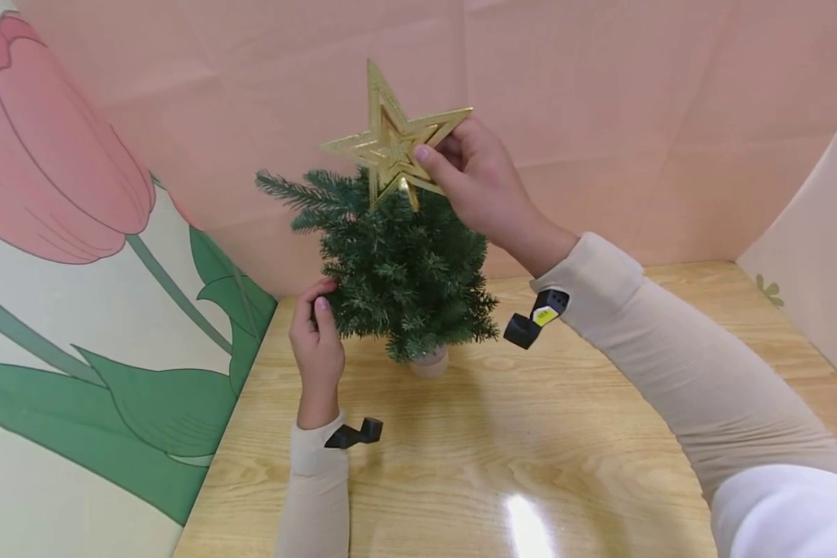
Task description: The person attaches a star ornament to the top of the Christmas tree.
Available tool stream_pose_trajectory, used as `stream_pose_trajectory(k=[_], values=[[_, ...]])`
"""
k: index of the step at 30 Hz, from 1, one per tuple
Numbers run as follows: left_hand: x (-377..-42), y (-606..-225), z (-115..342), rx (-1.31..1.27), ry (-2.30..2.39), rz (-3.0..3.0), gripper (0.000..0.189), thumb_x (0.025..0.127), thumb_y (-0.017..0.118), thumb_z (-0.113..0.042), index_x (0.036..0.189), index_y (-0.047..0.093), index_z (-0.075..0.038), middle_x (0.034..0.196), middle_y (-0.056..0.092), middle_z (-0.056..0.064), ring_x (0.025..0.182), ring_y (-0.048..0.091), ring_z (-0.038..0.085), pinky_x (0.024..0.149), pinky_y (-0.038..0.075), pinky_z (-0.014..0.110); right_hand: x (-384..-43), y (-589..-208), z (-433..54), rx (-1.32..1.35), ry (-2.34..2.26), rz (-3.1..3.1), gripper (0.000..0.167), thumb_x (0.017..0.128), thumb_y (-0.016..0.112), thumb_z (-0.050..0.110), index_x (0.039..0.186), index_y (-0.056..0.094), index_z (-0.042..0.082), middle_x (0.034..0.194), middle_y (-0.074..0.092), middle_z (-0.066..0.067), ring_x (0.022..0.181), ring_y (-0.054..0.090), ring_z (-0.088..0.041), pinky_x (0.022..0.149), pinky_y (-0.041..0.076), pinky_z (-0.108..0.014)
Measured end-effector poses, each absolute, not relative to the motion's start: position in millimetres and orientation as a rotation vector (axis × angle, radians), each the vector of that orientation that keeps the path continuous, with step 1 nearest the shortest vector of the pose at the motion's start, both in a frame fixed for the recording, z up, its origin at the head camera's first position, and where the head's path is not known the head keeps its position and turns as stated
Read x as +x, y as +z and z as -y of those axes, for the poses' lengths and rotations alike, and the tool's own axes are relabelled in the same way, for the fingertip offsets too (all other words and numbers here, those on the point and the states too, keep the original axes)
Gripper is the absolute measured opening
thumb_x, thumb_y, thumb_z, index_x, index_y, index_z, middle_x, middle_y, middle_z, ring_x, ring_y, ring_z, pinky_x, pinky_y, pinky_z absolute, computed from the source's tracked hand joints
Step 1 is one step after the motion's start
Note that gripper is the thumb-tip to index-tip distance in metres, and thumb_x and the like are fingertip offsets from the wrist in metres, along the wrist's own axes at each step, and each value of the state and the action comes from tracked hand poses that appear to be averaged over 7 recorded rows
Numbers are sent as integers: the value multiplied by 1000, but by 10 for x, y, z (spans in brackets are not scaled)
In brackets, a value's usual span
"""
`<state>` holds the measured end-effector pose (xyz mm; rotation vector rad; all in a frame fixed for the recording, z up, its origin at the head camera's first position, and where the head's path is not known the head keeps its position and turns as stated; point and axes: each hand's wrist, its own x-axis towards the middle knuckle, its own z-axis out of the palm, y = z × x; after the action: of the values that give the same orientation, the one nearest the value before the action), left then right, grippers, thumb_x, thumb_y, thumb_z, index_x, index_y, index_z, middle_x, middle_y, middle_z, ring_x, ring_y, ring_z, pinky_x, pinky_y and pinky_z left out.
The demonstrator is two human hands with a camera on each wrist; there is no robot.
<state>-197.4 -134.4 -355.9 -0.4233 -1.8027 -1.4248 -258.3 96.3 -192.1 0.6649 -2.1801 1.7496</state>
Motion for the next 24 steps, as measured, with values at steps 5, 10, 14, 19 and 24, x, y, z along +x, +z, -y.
stream_pose_trajectory(k=[5, 10, 14, 19, 24], values=[[-1977, -3561, 1343, -421, -1426, 1803, 25, 100, 38, 10, 111, 60, 13, 119, 60, 26, 119, 55, 33, 102, 42, 41, -2588, -1918, -975, 626, 1802, 2173, 21, 98, 59, 16, 116, 59, 4, 110, 68, -10, 91, 60, -20, 76, 48, -26], [-1978, -3561, 1346, -409, -1421, 1803, 25, 99, 39, 10, 111, 60, 13, 119, 61, 25, 119, 55, 33, 102, 42, 41, -2601, -1915, -989, 583, 1838, 2187, 27, 96, 62, 19, 119, 61, 5, 116, 68, -8, 103, 62, -21, 84, 49, -25], [-1979, -3555, 1348, -405, -1426, 1804, 24, 99, 39, 10, 111, 60, 13, 119, 61, 25, 120, 55, 31, 102, 42, 41, -2608, -1913, -987, 581, 1828, 2198, 29, 96, 63, 21, 120, 62, 5, 113, 69, -7, 99, 62, -21, 81, 48, -25], [-1981, -3551, 1348, -410, -1426, 1806, 24, 99, 39, 11, 111, 59, 14, 119, 60, 26, 119, 55, 34, 102, 42, 41, -2608, -1901, -996, 569, 1803, 2239, 29, 97, 61, 23, 120, 61, 5, 111, 69, -8, 95, 61, -22, 77, 47, -26], [-1995, -3552, 1345, -419, -1426, 1801, 25, 99, 39, 11, 112, 59, 14, 118, 61, 26, 119, 55, 35, 102, 42, 41, -2619, -1876, -1005, 546, 1820, 2277, 32, 97, 61, 23, 123, 60, 4, 118, 67, -8, 101, 61, -19, 81, 49, -24]])
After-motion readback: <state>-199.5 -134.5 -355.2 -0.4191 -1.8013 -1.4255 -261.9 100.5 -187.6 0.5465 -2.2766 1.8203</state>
